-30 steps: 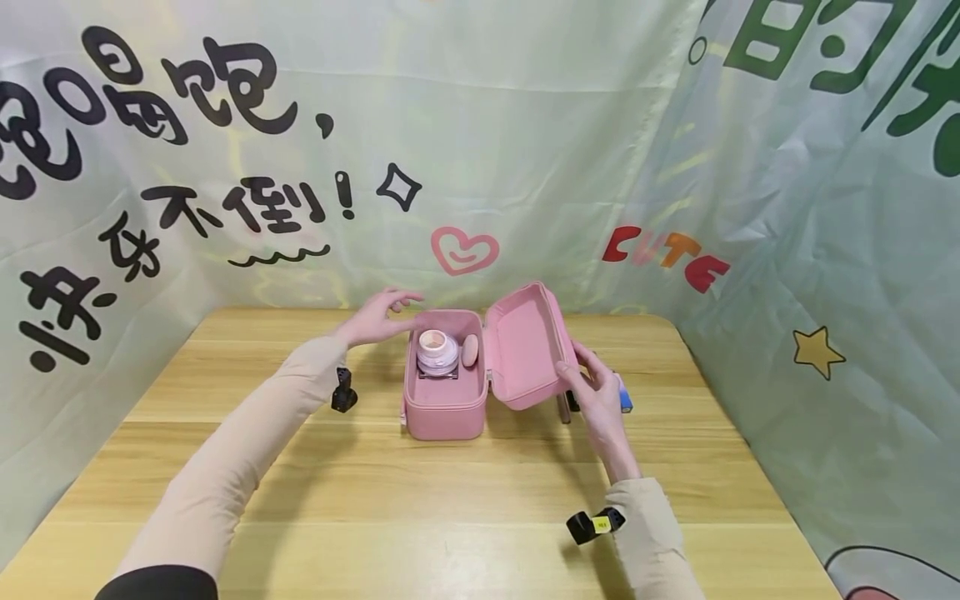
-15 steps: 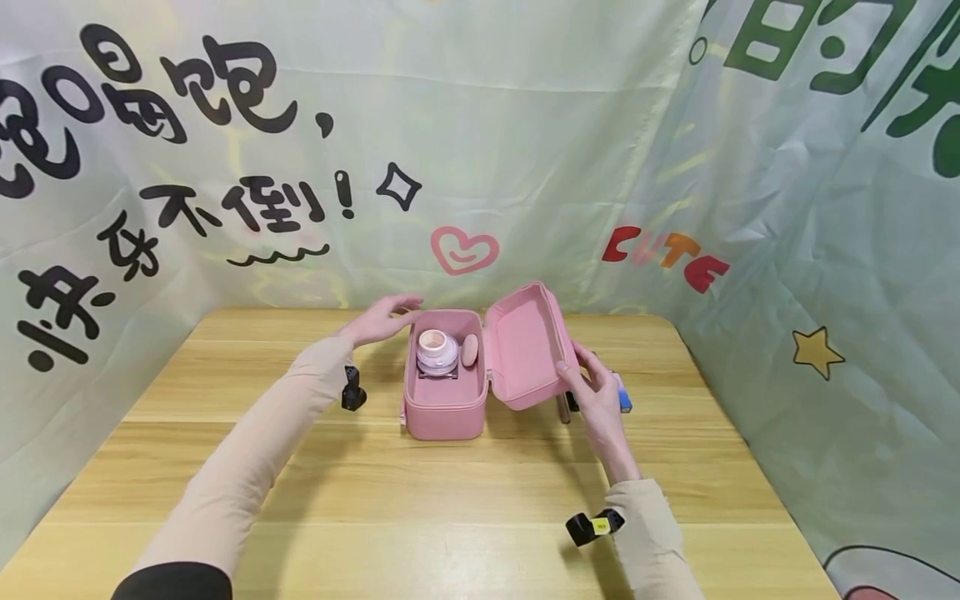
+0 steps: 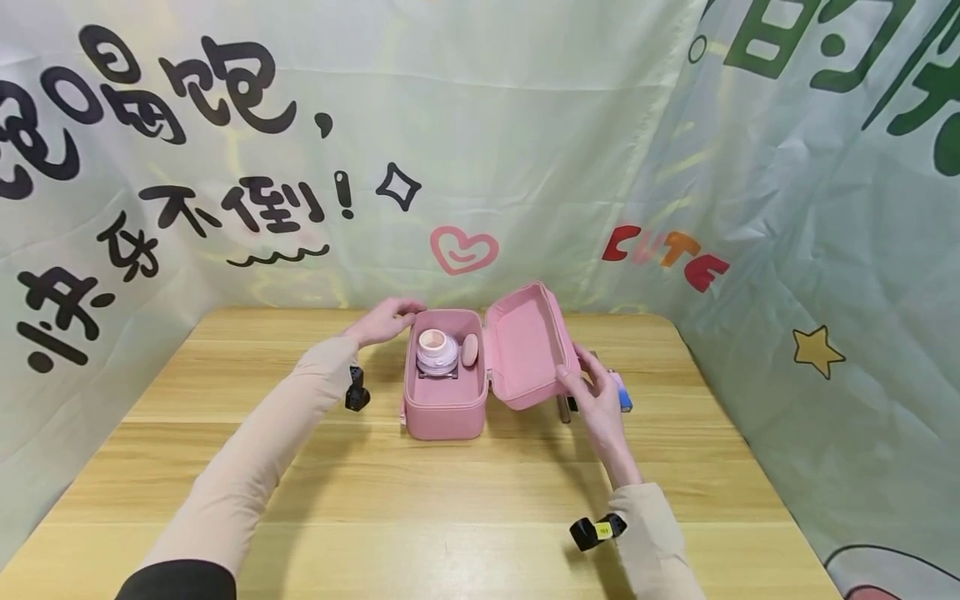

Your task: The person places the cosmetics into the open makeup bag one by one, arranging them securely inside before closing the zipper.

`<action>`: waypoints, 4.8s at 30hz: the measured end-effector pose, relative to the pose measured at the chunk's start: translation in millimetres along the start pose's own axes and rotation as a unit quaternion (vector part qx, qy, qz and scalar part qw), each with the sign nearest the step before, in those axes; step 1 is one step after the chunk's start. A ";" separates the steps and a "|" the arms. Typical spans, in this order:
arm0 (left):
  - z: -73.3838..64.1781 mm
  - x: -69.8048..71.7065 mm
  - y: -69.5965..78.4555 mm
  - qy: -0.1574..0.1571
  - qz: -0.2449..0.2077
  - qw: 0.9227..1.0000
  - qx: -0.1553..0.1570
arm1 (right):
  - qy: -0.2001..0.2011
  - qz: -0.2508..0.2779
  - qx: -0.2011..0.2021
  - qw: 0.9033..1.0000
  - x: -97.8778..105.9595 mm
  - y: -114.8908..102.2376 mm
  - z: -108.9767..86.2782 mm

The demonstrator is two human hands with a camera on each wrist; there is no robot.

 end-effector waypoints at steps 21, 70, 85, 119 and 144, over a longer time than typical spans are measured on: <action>-9.0 0.3 3.7 -0.011 -0.002 1.000 -0.005 | -0.378 -0.148 0.039 0.913 -95.6 10.8 -44.9; -124.5 11.0 -29.3 0.101 -0.154 0.983 0.000 | -0.169 -0.260 0.079 0.948 -105.5 -18.2 0.9; -152.8 0.8 -21.0 0.158 -0.137 0.977 0.035 | -0.143 -0.192 0.012 0.971 -96.5 -1.1 10.4; -185.7 -24.0 17.6 0.205 0.184 0.960 -0.043 | -0.026 -0.181 0.047 0.982 -91.9 4.6 27.7; -176.7 -11.3 24.7 0.111 0.260 0.930 -0.236 | -0.070 -0.175 0.058 0.980 -88.2 9.5 18.7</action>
Point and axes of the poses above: each hand's wrist, its own z-axis towards the middle knuckle, its own x-axis out of the back of the hand, y = z × x, the point moved 10 cm from there along z, towards the middle knuckle, and after that the axes turned 13 degrees about -z, right-handed, at the moved point
